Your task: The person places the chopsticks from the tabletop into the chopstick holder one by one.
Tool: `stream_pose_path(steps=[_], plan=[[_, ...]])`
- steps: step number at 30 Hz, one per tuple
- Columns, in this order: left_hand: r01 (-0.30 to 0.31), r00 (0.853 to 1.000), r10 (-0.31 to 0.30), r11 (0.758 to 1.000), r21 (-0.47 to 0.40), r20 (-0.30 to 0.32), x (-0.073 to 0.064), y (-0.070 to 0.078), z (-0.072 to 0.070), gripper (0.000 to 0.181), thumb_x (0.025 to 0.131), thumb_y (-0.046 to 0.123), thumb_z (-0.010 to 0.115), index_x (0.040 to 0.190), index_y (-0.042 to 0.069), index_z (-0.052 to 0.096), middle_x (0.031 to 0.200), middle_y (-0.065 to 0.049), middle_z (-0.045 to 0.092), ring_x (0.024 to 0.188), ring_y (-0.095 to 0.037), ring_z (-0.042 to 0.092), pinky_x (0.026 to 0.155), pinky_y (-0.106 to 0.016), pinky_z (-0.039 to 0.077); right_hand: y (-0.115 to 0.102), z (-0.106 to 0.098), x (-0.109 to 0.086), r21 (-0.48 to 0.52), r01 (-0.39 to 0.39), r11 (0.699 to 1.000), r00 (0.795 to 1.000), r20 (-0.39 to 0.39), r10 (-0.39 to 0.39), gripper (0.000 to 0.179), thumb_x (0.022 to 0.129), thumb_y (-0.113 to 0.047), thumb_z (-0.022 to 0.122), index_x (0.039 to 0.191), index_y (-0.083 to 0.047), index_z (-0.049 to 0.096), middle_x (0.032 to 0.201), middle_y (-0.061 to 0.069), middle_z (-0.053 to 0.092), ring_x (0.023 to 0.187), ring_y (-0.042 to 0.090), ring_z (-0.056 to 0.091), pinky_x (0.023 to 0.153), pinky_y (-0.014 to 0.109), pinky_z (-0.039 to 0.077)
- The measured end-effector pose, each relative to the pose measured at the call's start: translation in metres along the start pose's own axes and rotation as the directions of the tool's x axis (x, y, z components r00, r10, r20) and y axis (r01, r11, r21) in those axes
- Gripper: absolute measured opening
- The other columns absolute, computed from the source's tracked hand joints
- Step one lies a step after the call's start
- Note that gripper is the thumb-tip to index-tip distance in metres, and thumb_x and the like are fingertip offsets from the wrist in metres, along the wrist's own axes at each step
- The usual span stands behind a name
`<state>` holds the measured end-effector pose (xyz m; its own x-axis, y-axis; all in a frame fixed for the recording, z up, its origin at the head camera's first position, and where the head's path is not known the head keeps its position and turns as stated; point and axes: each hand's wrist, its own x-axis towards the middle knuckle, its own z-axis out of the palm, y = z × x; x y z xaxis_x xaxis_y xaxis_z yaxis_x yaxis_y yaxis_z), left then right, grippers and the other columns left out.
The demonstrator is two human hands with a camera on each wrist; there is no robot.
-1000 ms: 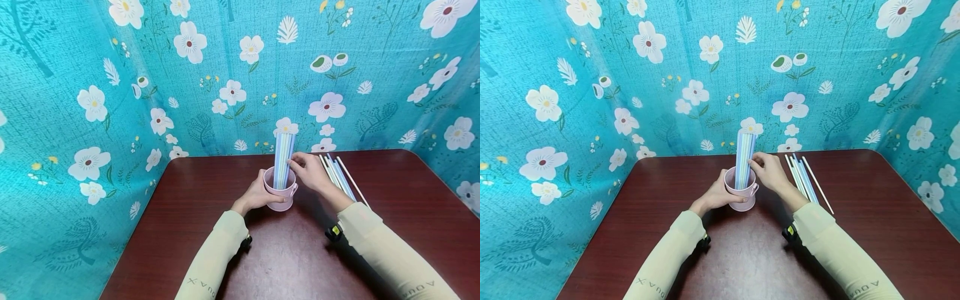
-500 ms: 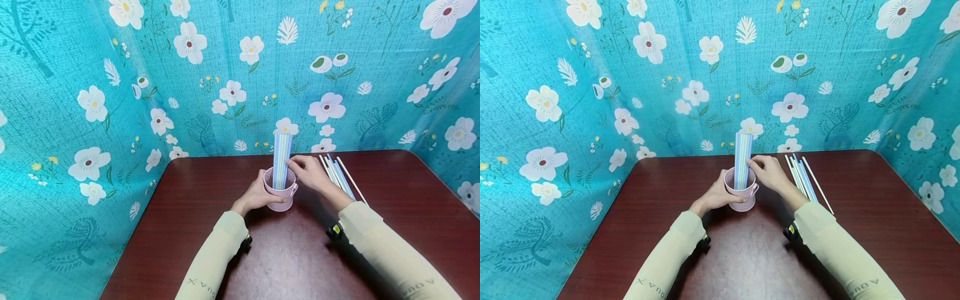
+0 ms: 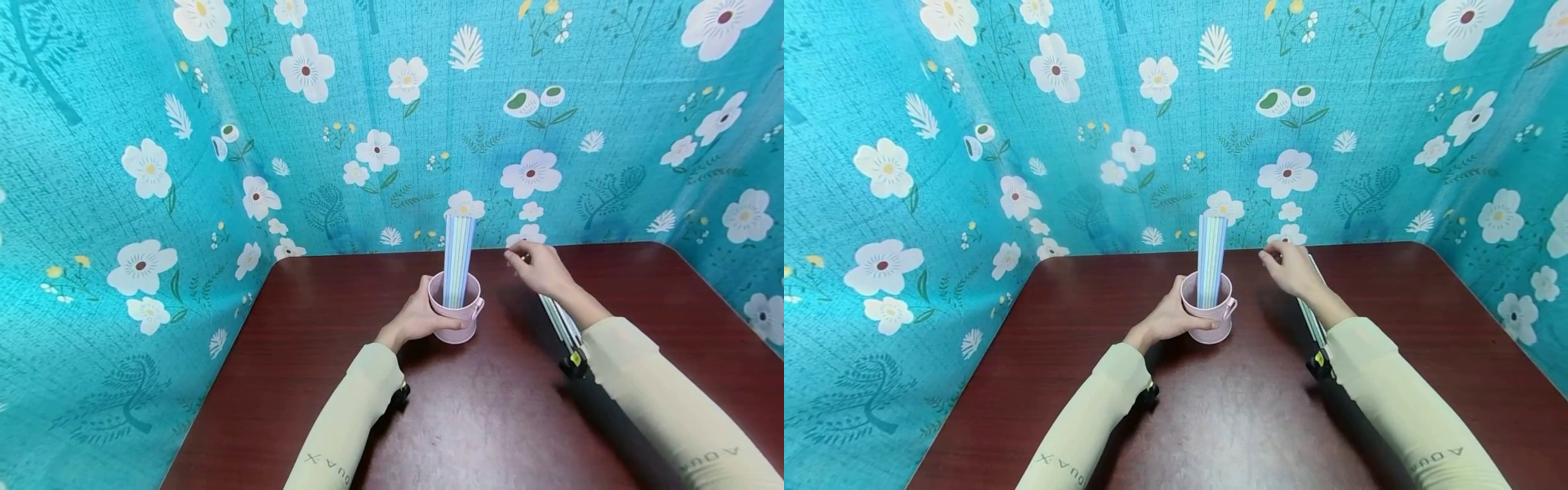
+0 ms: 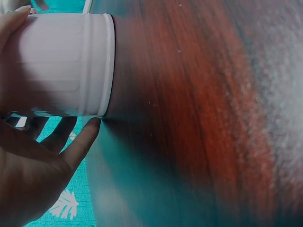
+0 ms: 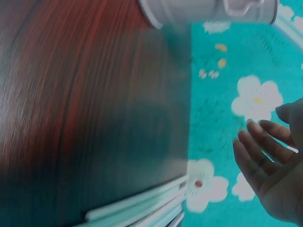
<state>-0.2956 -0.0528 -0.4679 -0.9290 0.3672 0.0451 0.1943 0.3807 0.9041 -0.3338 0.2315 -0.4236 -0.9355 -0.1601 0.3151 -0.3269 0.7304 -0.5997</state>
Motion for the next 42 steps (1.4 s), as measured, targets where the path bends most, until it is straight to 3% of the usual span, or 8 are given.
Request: stream_pose_path(steps=[4, 11, 14, 19, 25, 31, 37, 42], plan=[[0.005, 1.0, -0.005, 1.0, 0.004, 0.001, -0.001, -0.001, 0.0, 0.097, 0.067, 0.027, 0.097, 0.143, 0.024, 0.038, 0.131, 0.006, 0.059, 0.117, -0.012, 0.057, 0.104, -0.035, 0.044, 0.018, -0.002, -0.002, -0.042, -0.073, 0.996, 0.997, 0.037, 0.075, 0.035, 0.107, -0.024, 0.052, 0.124, 0.004, 0.066, 0.11, 0.022, 0.069, 0.094, 0.034, 0.066, 0.075, 0.047, 0.054], [-0.003, 1.0, 0.003, 1.0, 0.004, 0.001, -0.001, -0.002, 0.0, 0.096, 0.067, 0.027, 0.097, 0.142, 0.021, 0.038, 0.131, 0.005, 0.06, 0.117, -0.013, 0.057, 0.104, -0.035, 0.044, 0.041, 0.001, -0.002, -0.105, -0.153, 0.983, 0.983, 0.081, 0.162, 0.04, 0.107, -0.02, 0.047, 0.13, 0.01, 0.06, 0.12, 0.032, 0.065, 0.108, 0.045, 0.061, 0.088, 0.058, 0.051], [-0.011, 1.0, 0.011, 1.0, 0.003, 0.0, -0.001, -0.002, 0.0, 0.096, 0.067, 0.027, 0.097, 0.143, 0.021, 0.038, 0.13, 0.005, 0.06, 0.117, -0.013, 0.058, 0.104, -0.035, 0.045, 0.048, 0.002, -0.003, -0.13, -0.176, 0.976, 0.974, 0.119, 0.191, 0.04, 0.105, -0.016, 0.047, 0.131, 0.012, 0.058, 0.126, 0.035, 0.06, 0.111, 0.046, 0.058, 0.09, 0.058, 0.049], [-0.003, 1.0, 0.003, 1.0, 0.007, -0.004, 0.0, -0.001, 0.001, 0.097, 0.066, 0.025, 0.097, 0.143, 0.024, 0.038, 0.13, 0.008, 0.06, 0.116, -0.01, 0.057, 0.103, -0.032, 0.044, 0.056, 0.003, -0.005, -0.162, -0.188, 0.969, 0.956, 0.197, 0.219, 0.04, 0.103, -0.012, 0.048, 0.131, 0.015, 0.055, 0.122, 0.037, 0.059, 0.102, 0.041, 0.057, 0.083, 0.053, 0.05], [0.001, 1.0, -0.001, 1.0, 0.007, -0.002, 0.001, 0.0, 0.0, 0.097, 0.067, 0.025, 0.097, 0.144, 0.022, 0.038, 0.13, 0.008, 0.059, 0.116, -0.01, 0.057, 0.103, -0.032, 0.044, 0.061, 0.008, -0.002, -0.201, -0.159, 0.967, 0.949, 0.238, 0.206, 0.034, 0.098, -0.009, 0.054, 0.119, 0.017, 0.058, 0.096, 0.027, 0.063, 0.082, 0.034, 0.058, 0.071, 0.045, 0.051], [-0.012, 1.0, 0.012, 1.0, 0.01, -0.004, 0.0, 0.001, 0.0, 0.096, 0.067, 0.025, 0.097, 0.142, 0.022, 0.038, 0.131, 0.006, 0.06, 0.117, -0.011, 0.057, 0.104, -0.033, 0.044, 0.063, 0.015, -0.001, -0.242, -0.125, 0.962, 0.959, 0.22, 0.18, 0.018, 0.095, -0.01, 0.058, 0.085, 0.005, 0.055, 0.074, 0.014, 0.052, 0.072, 0.03, 0.05, 0.069, 0.045, 0.044], [-0.02, 1.0, 0.02, 1.0, 0.0, -0.003, 0.0, 0.001, 0.0, 0.095, 0.067, 0.025, 0.097, 0.141, 0.023, 0.039, 0.132, 0.005, 0.06, 0.117, -0.012, 0.057, 0.105, -0.034, 0.044, 0.065, 0.02, -0.001, -0.269, -0.141, 0.953, 0.967, 0.169, 0.191, 0.02, 0.091, -0.009, 0.059, 0.074, -0.003, 0.05, 0.071, 0.013, 0.051, 0.071, 0.032, 0.052, 0.069, 0.047, 0.047], [-0.011, 1.0, 0.011, 1.0, -0.001, -0.003, 0.0, 0.0, 0.001, 0.095, 0.066, 0.026, 0.098, 0.141, 0.024, 0.039, 0.131, 0.007, 0.06, 0.117, -0.011, 0.057, 0.104, -0.033, 0.044, 0.063, 0.024, -0.001, -0.283, -0.141, 0.949, 0.97, 0.151, 0.189, 0.016, 0.085, -0.005, 0.059, 0.071, -0.003, 0.052, 0.067, 0.013, 0.054, 0.064, 0.03, 0.053, 0.06, 0.043, 0.047]])
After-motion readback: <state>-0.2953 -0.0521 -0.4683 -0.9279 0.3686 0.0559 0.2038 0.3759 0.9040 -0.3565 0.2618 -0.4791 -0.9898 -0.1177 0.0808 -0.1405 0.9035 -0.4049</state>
